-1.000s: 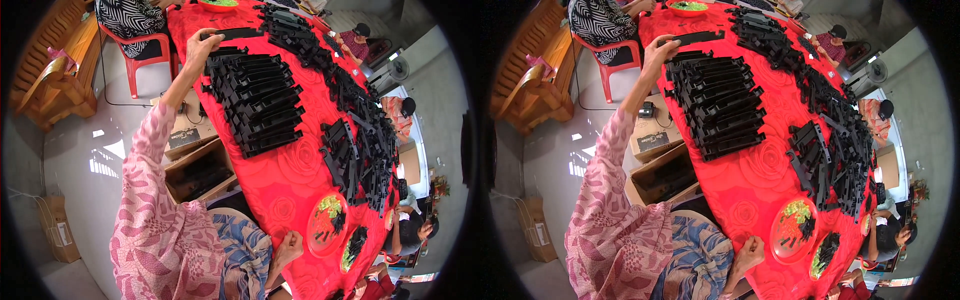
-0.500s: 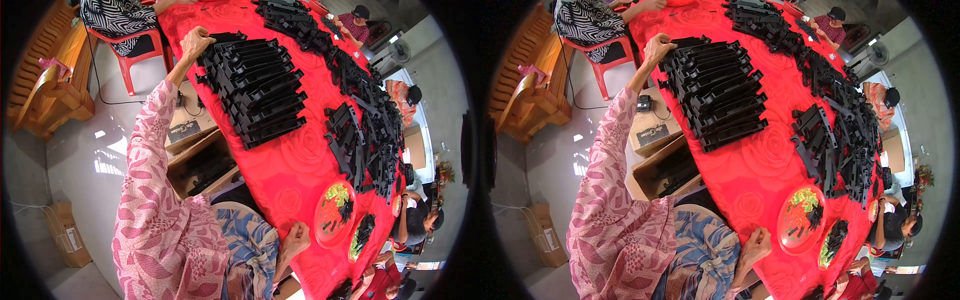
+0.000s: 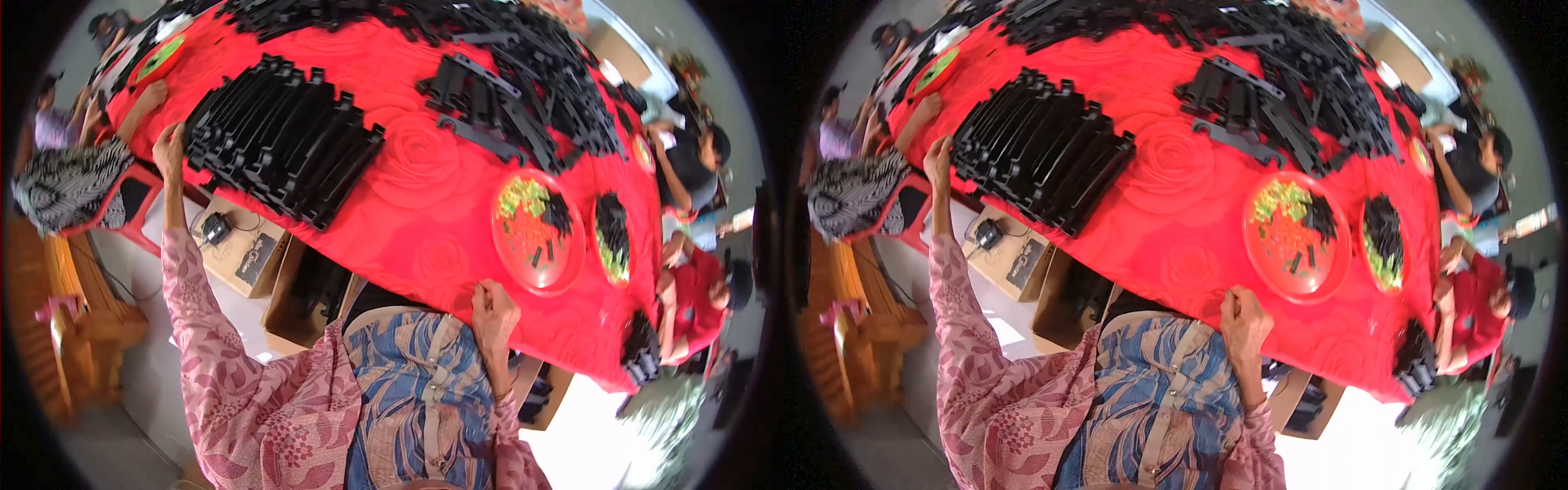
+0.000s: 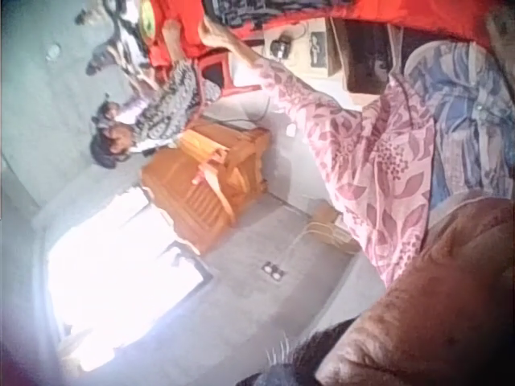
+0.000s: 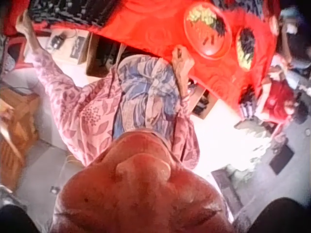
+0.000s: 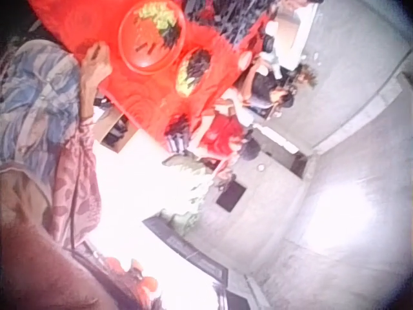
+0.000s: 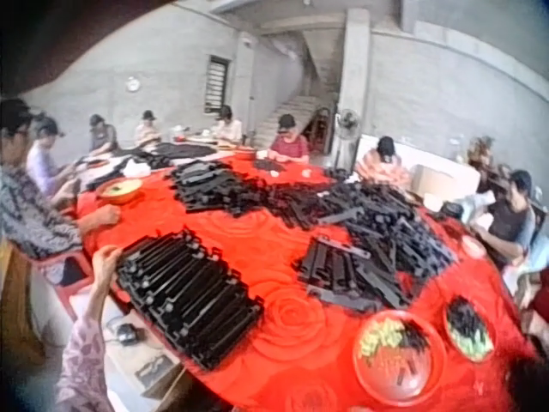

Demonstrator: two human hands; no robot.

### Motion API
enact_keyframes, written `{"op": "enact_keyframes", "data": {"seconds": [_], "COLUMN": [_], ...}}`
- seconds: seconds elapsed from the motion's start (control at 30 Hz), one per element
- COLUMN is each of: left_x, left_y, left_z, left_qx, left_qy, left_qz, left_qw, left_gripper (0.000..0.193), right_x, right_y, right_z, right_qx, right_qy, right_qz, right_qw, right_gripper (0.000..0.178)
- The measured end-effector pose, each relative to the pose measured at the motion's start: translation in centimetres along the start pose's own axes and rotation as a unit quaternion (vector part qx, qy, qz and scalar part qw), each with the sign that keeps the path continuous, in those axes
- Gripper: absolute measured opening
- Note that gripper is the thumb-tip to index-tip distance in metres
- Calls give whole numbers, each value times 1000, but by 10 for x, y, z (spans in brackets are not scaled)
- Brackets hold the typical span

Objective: The person assembles plastic components by inserting small pieces into black plastic frames by hand and placing the completed frames onto a stack on the table.

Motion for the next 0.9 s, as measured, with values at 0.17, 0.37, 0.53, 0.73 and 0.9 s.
{"op": "enact_keyframes", "data": {"seconds": [0.17, 0.37, 0.53, 0.73, 0.9], "left_x": [-8, -181, -311, -367, -378], "left_y": [12, 210, 296, 359, 366], "left_z": [-21, -22, 53, 203, 309], "left_qx": [-53, -163, -281, -42, 229], "left_qy": [131, 80, -293, -347, -194], "left_qz": [53, 187, 121, 413, 623], "left_qw": [988, 965, 906, 841, 722], "left_gripper": [33, 17, 14, 36, 46], "right_x": [0, 0, 0, -6, -6], "right_y": [3, 8, 8, 7, 11], "right_z": [-1, -5, -3, -6, -8], "right_qx": [9, 10, 22, 51, 56], "right_qy": [-9, 39, 44, 38, 30], "right_qz": [-17, -39, -43, -35, -47], "right_qw": [1000, 998, 998, 997, 997], "right_gripper": [9, 11, 11, 7, 7]}}
Point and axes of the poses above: each hand's wrist, its own x-axis towards the middle knuckle, its own z-axis out of the palm, y = z × x, the point moved 1 cm from there along x, towards the middle knuckle, and after that the axes turned 7 degrees about -z, right-handed, at the moved point
